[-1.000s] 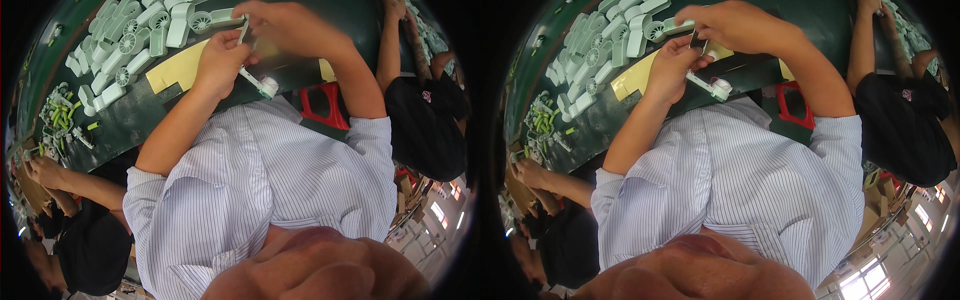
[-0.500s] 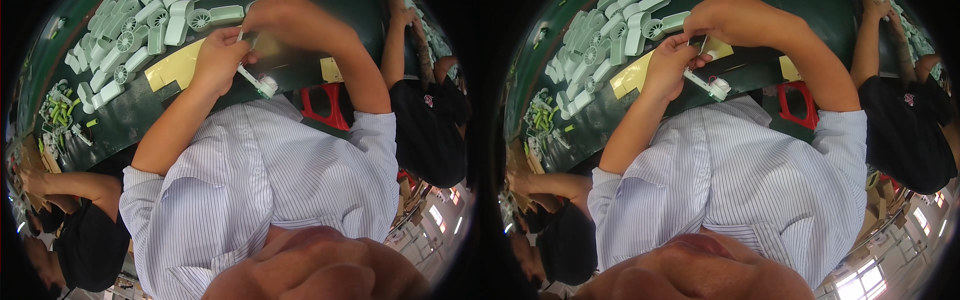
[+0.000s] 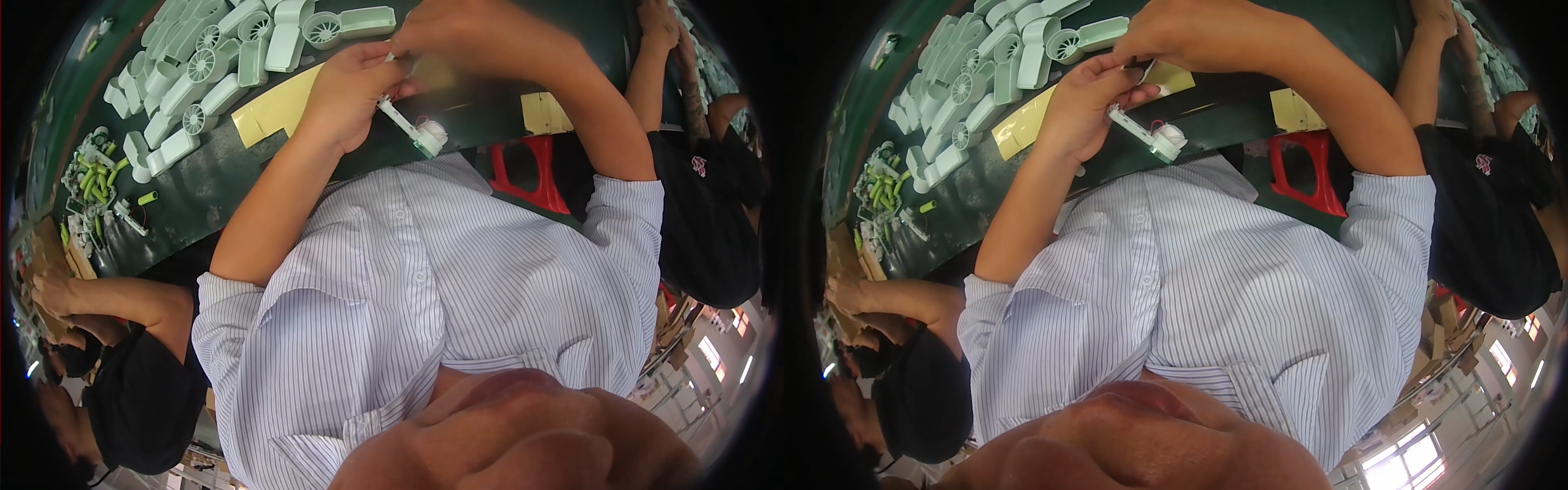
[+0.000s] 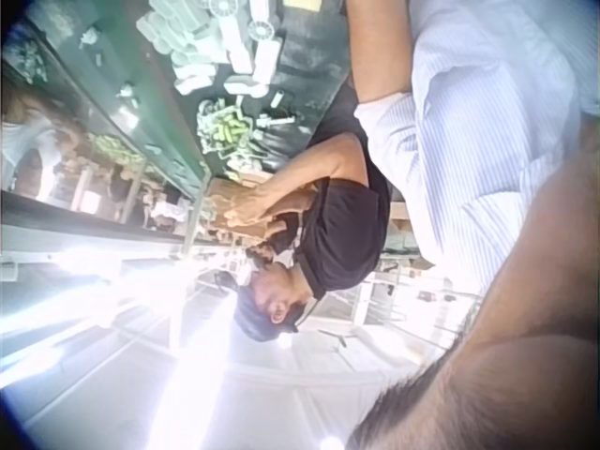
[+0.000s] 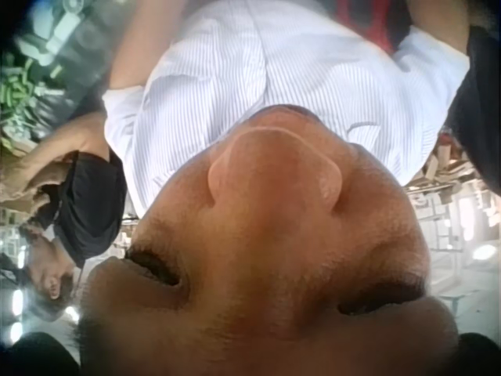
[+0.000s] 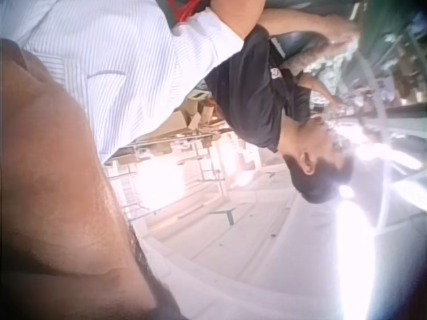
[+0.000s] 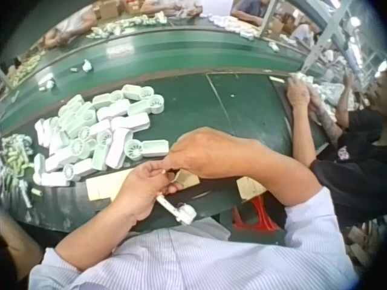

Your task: Manually assembling small plastic hand-held fans on a production line by fitting motors and blades into housings.

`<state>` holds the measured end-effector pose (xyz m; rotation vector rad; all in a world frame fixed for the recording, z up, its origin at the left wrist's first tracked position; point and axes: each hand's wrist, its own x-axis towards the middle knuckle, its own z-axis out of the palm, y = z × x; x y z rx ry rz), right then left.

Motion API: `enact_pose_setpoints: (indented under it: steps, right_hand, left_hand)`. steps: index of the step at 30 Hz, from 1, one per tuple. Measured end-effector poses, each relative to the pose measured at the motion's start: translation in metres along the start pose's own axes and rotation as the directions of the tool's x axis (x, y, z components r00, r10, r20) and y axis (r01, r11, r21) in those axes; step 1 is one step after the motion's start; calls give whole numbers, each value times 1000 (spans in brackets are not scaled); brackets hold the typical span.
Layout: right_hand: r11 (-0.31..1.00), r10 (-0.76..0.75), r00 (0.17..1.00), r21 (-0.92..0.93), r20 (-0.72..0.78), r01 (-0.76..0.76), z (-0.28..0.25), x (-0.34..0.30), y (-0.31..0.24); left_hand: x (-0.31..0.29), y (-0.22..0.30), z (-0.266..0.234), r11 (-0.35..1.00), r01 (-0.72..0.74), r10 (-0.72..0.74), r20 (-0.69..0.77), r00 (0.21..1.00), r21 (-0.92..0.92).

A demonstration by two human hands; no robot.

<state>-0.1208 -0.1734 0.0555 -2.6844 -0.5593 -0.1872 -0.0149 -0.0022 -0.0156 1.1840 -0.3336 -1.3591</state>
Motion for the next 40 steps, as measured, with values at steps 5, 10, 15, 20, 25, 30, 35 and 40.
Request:
enact_pose_setpoints:
  steps: [5, 10, 15, 20, 25, 30, 35, 40]
  right_hand:
    - [932, 264, 960, -283, 96, -228, -2, 7, -20]
    - [906, 324, 946, -293, 21, -304, 5, 4, -25]
    - [896, 305, 952, -336, -15, -292, 3, 7, -29]
    - [733, 411, 862, -454, -297, -506, 10, 18, -40]
    - [792, 479, 853, -318, -208, -522, 13, 7, -11]
    - [768, 639, 716, 283, -281, -575, -3, -23, -8]
    - [400, 826, 555, 796, -98, -455, 45, -32, -19]
    - [353, 804, 594, 786, 22, -507, 37, -17, -30]
  left_hand:
    - [-2, -4, 4, 999, -12, 10, -59, 998, -44]
    - [-6, -6, 12, 996, -84, 83, -84, 993, -16]
    - [-8, -7, 16, 986, -123, 135, -106, 985, 112]
    - [-4, -10, 14, 977, -136, 158, -124, 980, 167]
    - [0, -13, 14, 987, -158, 158, -147, 976, 16]
    - [-1, -11, 15, 992, -115, 107, -130, 986, -54]
    - [-1, -13, 9, 993, -112, 113, 24, 993, -35]
    - [1, -14, 11, 990, -143, 144, -25, 989, 11]
